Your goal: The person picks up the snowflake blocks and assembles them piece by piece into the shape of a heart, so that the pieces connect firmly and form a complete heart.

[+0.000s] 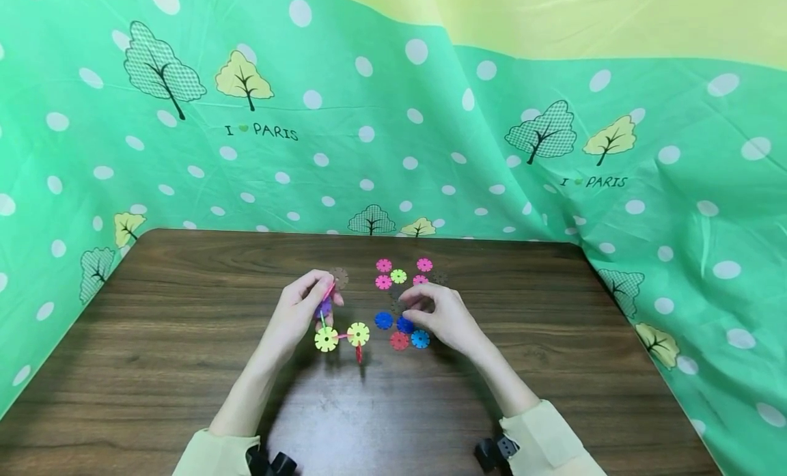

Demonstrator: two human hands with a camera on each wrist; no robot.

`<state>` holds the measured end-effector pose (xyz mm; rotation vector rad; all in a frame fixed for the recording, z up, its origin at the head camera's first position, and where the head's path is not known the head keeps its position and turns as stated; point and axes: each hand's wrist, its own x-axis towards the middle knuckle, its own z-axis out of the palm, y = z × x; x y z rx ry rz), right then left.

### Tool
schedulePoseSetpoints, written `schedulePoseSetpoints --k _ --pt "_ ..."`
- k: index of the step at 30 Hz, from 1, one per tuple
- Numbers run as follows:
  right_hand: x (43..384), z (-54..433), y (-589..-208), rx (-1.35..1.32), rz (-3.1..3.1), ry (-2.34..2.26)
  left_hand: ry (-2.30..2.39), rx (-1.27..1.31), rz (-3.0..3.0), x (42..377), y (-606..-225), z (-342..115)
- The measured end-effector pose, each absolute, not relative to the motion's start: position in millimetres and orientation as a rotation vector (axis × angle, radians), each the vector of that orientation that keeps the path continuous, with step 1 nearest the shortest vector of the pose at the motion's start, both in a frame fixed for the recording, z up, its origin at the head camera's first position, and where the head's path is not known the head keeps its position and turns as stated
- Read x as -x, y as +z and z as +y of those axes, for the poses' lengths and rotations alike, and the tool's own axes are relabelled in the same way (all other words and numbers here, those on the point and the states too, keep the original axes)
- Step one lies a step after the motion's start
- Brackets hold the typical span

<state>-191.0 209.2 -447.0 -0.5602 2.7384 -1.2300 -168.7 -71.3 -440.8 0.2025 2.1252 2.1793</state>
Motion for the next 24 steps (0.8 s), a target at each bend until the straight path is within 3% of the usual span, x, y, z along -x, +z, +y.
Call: schedulePoseSetpoints --k 24 --pt "193.0 207.7 -462.6 0.665 2.798 -0.905 2.202 -0.177 2.106 168.8 -440.3 -73.3"
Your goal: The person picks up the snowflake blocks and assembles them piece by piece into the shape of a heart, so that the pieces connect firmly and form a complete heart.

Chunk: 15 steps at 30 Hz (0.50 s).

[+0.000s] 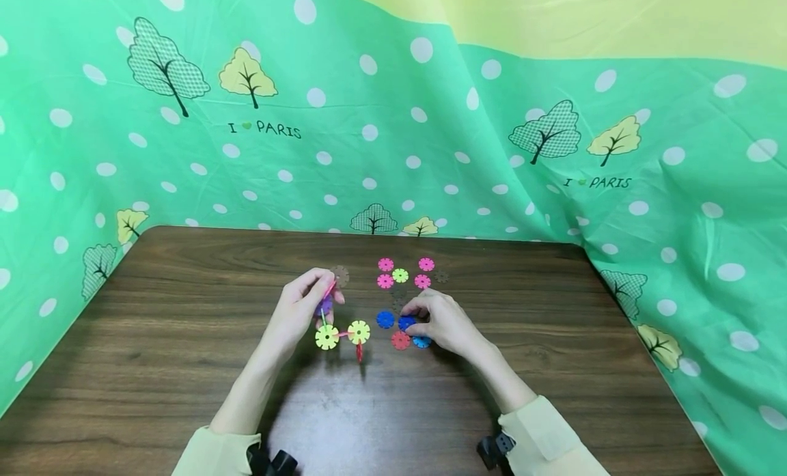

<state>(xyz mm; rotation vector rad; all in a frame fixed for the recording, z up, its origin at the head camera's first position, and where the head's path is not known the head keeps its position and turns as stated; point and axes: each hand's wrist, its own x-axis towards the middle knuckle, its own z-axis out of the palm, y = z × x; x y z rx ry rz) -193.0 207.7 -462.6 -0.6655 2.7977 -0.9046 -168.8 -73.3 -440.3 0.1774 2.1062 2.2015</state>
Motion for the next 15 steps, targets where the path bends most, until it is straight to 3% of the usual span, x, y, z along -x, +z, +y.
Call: schedulePoseSetpoints --k 15 --pt "199.4 204.9 -458.4 0.573 2.755 -0.978 2.196 -0.192 2.097 168.1 -440.8 -70.2"
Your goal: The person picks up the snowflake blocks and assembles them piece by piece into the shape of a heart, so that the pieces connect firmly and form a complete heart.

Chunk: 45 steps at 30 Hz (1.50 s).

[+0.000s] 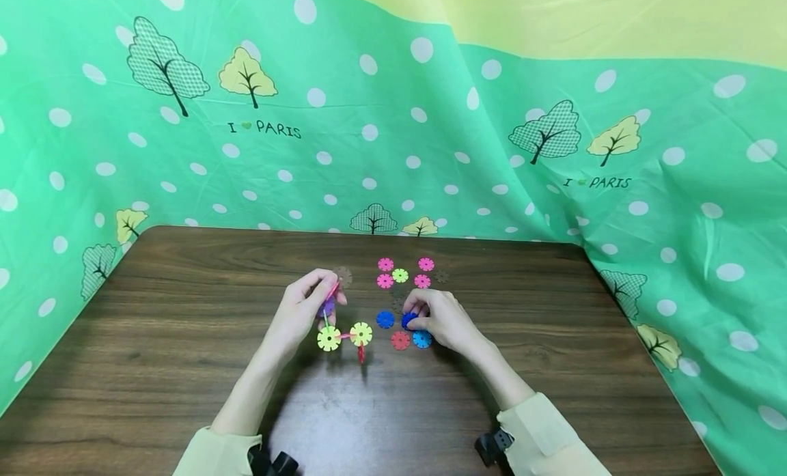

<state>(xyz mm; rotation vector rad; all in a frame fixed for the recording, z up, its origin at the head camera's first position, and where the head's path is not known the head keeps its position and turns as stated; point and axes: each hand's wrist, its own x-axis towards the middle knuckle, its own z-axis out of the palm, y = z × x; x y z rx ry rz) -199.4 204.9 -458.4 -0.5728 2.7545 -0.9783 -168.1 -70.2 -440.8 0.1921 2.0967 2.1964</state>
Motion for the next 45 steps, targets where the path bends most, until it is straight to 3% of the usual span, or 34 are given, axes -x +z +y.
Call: schedulePoseSetpoints --k 21,45 --pt "208.3 178.4 -403.8 0.639 2.575 -1.711 2.058 -0.374 2.114 162.8 -438.5 -64.7" --pt "207.4 161.0 -398.9 0.713 2.326 -1.890 2.034 -0.425 2.064 164.4 -439.1 -63.8"
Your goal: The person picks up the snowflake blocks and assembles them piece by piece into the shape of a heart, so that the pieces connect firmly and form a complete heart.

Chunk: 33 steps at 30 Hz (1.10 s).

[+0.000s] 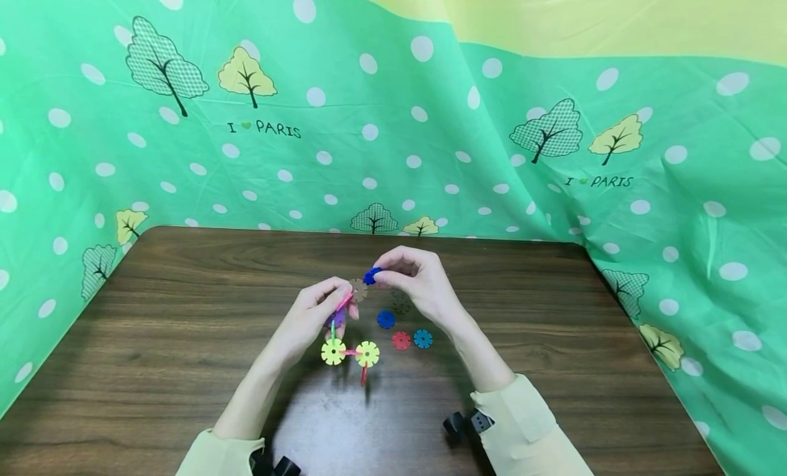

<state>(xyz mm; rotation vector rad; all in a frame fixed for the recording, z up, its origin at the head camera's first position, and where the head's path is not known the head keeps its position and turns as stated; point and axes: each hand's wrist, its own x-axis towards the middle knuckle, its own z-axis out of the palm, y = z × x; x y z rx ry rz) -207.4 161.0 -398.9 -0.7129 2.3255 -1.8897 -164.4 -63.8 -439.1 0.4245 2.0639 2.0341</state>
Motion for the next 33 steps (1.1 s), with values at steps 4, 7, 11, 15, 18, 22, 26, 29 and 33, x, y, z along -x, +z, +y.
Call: schedulePoseSetpoints --k 4,7,11,15,18,22,26,29,33 --pt "208.3 160.6 -399.3 0.716 2.306 -1.888 2.030 -0.427 2.055 164.1 -438.7 -63.9" --pt "209.2 160.2 -399.8 0.718 2.294 -1.882 2.034 -0.425 2.039 163.9 -438.5 -64.0" --pt "210.5 159.8 -400.7 0.719 2.272 -1.883 2.042 -0.429 2.006 163.8 -438.3 -64.1" --pt "211.4 159.1 -401.5 0.730 2.248 -1.900 2.053 -0.425 1.964 163.6 -438.5 -63.7" --pt "212.5 158.8 -403.1 0.751 2.216 -1.925 2.070 -0.421 1.922 163.3 -439.0 -63.4" --pt "214.0 158.0 -406.1 0.779 2.163 -1.963 2.099 -0.424 1.869 162.9 -440.2 -63.8" --pt "215.0 157.0 -409.9 0.791 2.119 -1.994 2.124 -0.409 1.832 162.7 -441.4 -63.8" --pt "215.3 156.1 -412.4 0.788 2.093 -2.014 2.148 -0.392 1.794 162.6 -441.4 -63.1" --pt "215.0 154.5 -414.8 0.799 2.039 -2.050 2.181 -0.389 1.753 163.0 -441.7 -62.3"
